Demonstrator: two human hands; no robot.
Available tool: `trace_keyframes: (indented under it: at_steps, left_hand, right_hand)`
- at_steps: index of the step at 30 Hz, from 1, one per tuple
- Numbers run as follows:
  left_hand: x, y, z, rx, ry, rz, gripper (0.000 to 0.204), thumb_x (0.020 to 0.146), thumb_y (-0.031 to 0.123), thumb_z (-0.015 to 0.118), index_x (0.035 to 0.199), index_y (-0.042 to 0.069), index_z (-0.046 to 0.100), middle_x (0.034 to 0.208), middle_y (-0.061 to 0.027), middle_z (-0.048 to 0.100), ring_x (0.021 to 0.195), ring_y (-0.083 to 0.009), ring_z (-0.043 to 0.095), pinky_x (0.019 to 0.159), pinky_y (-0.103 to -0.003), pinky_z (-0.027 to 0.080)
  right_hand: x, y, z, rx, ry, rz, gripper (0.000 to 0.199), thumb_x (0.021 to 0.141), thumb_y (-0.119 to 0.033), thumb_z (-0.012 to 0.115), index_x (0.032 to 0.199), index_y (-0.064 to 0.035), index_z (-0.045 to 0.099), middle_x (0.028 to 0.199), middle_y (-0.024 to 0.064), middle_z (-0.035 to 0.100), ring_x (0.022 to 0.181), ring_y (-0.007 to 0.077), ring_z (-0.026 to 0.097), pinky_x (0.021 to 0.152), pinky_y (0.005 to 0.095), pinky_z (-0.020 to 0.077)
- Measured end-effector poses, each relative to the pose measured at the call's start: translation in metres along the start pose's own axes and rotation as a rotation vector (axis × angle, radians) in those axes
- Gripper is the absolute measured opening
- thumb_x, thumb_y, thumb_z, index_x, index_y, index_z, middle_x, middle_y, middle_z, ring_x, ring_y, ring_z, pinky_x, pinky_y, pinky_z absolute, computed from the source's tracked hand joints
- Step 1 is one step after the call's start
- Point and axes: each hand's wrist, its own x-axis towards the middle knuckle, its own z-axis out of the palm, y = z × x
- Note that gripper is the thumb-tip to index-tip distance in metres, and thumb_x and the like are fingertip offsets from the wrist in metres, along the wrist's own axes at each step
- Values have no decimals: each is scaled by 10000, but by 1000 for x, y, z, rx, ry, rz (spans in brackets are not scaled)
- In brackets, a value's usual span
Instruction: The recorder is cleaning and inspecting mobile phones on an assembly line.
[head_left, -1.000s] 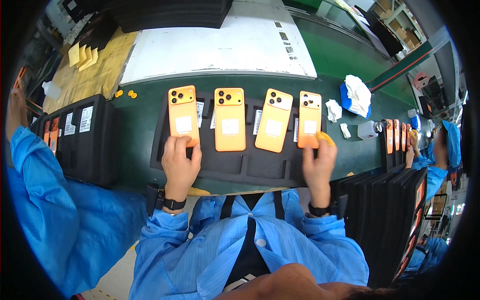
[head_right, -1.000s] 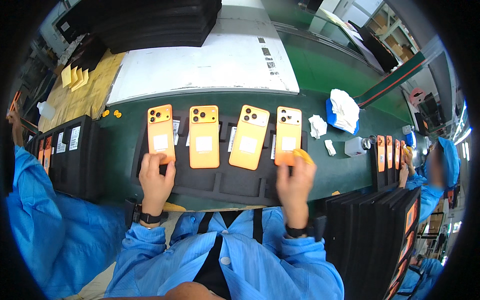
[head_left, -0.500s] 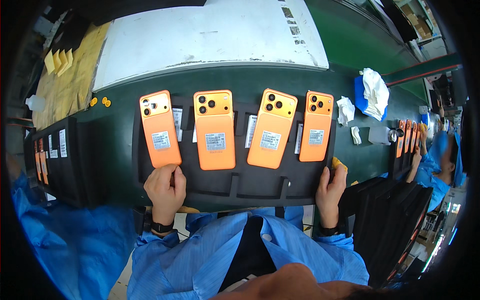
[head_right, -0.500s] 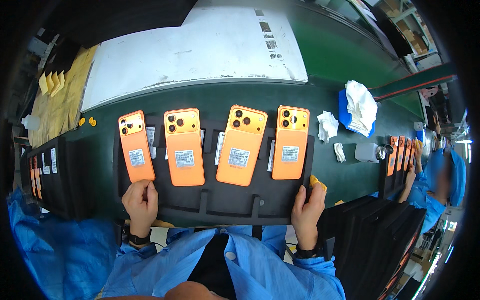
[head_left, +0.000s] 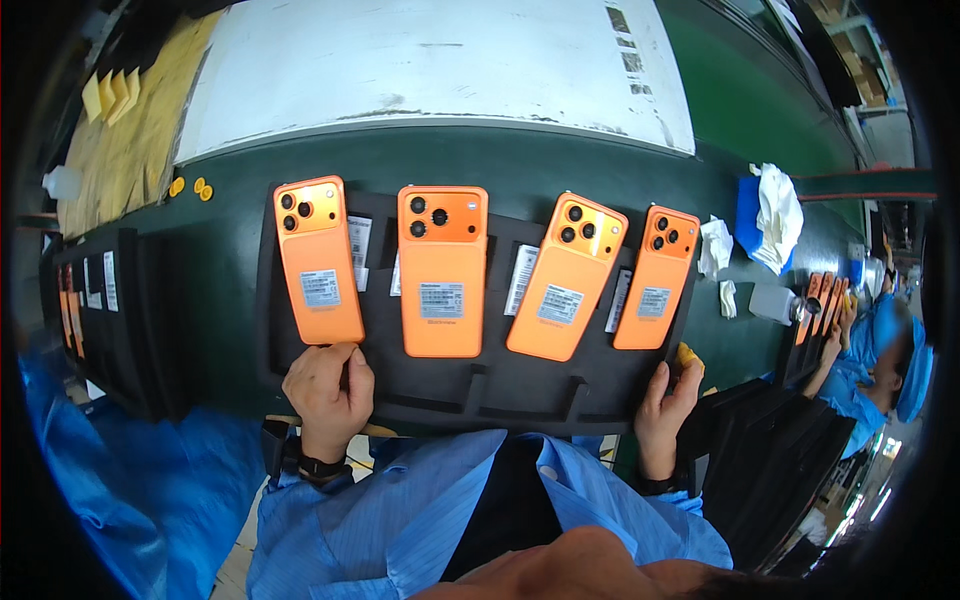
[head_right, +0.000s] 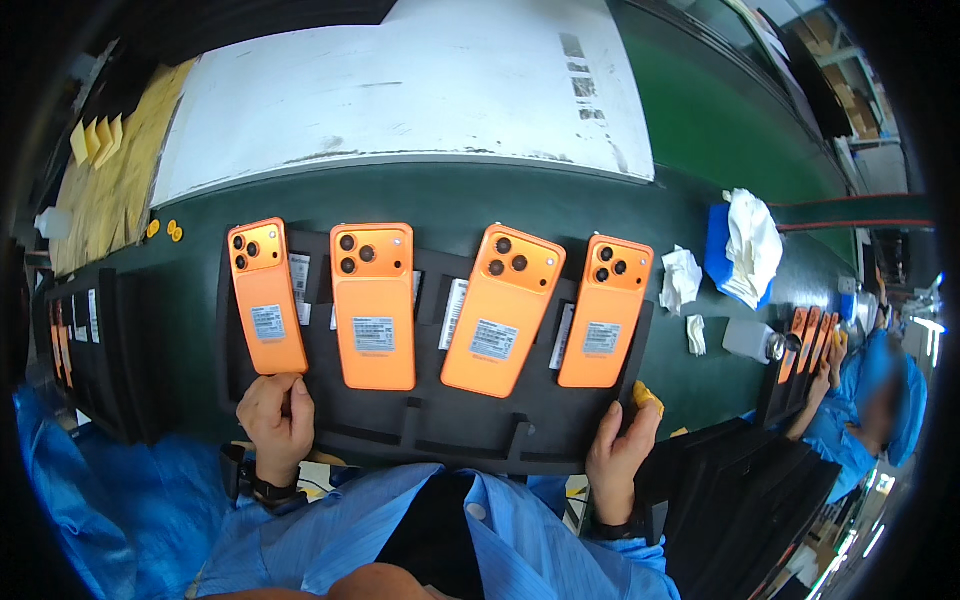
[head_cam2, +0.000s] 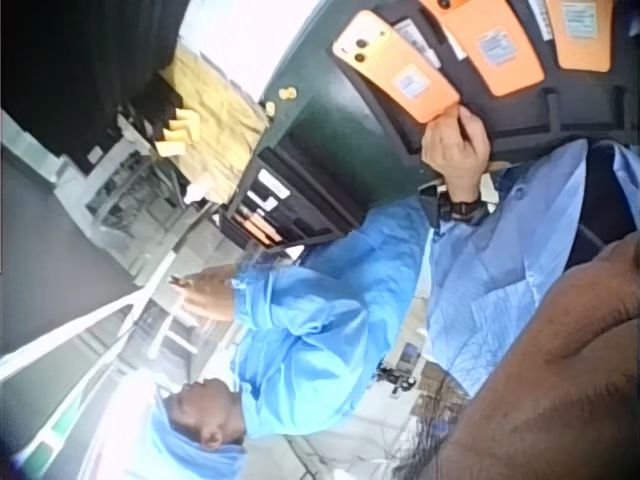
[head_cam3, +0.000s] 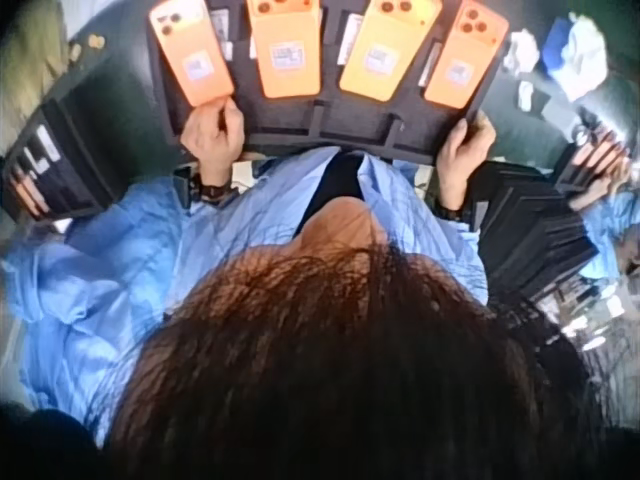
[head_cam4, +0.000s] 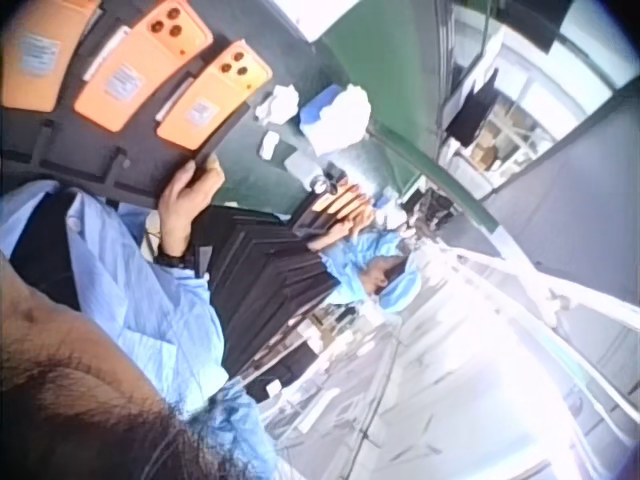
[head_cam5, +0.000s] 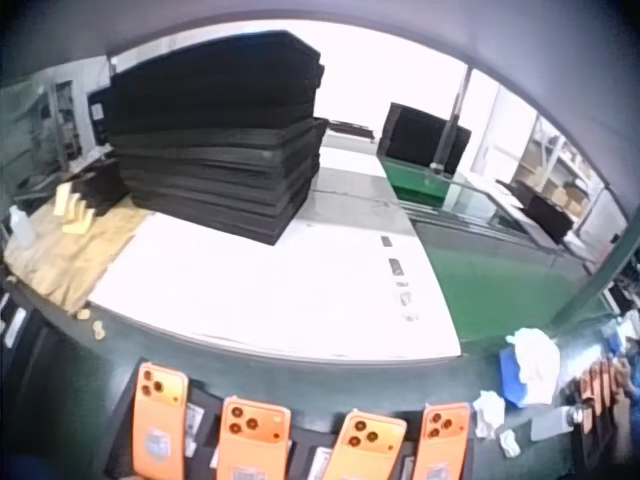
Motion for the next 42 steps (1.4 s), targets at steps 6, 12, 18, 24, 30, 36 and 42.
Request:
trace_keyframes:
  at_steps: [6, 12, 18, 24, 30, 36, 42]
  left_hand:
    - [4, -2, 0, -34, 36, 45, 124, 757, 22, 683, 873, 45, 643, 673, -72, 587, 568, -261, 578, 546, -370, 453]
    - [1, -6, 2, -9, 93, 55, 131, 729, 36, 703, 853, 54, 664, 627, -64, 564, 517, -238, 550, 508, -350, 432]
    - [2, -4, -1, -65, 66, 53, 125, 718, 14, 682, 836, 47, 659, 654, -56, 594, 534, -241, 565, 523, -356, 446]
    - [-2, -7, 0, -42, 118, 60, 135, 725, 91, 726, 847, 71, 673, 622, -24, 573, 528, -195, 557, 523, -328, 445]
    - [0, -9, -1, -67, 109, 76, 137, 734, 98, 727, 857, 72, 672, 656, -38, 588, 569, -208, 580, 544, -338, 462]
    - [7, -17, -22, -254, 197, -221, 173, 784, -18, 656, 953, 17, 659, 847, -142, 616, 736, -306, 607, 637, -387, 489]
    - [41, -52, -34, 188, 23, -354, 314, 836, 93, 659, 1115, -43, 610, 1005, -225, 602, 931, -427, 603, 805, -456, 495]
  right_hand:
    - [-3, 7, 0, 59, 19, 41, 296, 958, -62, 558, 1211, 89, 529, 1052, 212, 568, 984, 331, 587, 875, 379, 458]
    - [-4, 11, 1, 65, -31, 69, 318, 978, -73, 542, 1241, 100, 499, 1097, 208, 562, 1005, 305, 596, 886, 357, 467]
    - [-6, 17, 0, 73, -15, 0, 328, 1015, -115, 513, 1259, 99, 462, 1111, 197, 571, 1024, 275, 584, 918, 357, 462]
    - [-8, 29, -3, 79, -58, 38, 298, 1035, -98, 501, 1282, 64, 461, 1154, 149, 579, 1067, 194, 558, 934, 303, 447]
    - [-7, 21, -3, 21, -8, 3, 299, 1026, -129, 516, 1246, 70, 484, 1130, 165, 575, 1023, 239, 566, 919, 329, 447]
    - [4, -6, 2, 58, -8, 4, 291, 970, -116, 558, 1174, 88, 516, 1003, 215, 576, 915, 320, 586, 824, 378, 467]
    - [10, -3, -3, -119, -68, 57, 365, 916, -115, 616, 1183, 122, 544, 983, 268, 574, 882, 405, 576, 795, 426, 467]
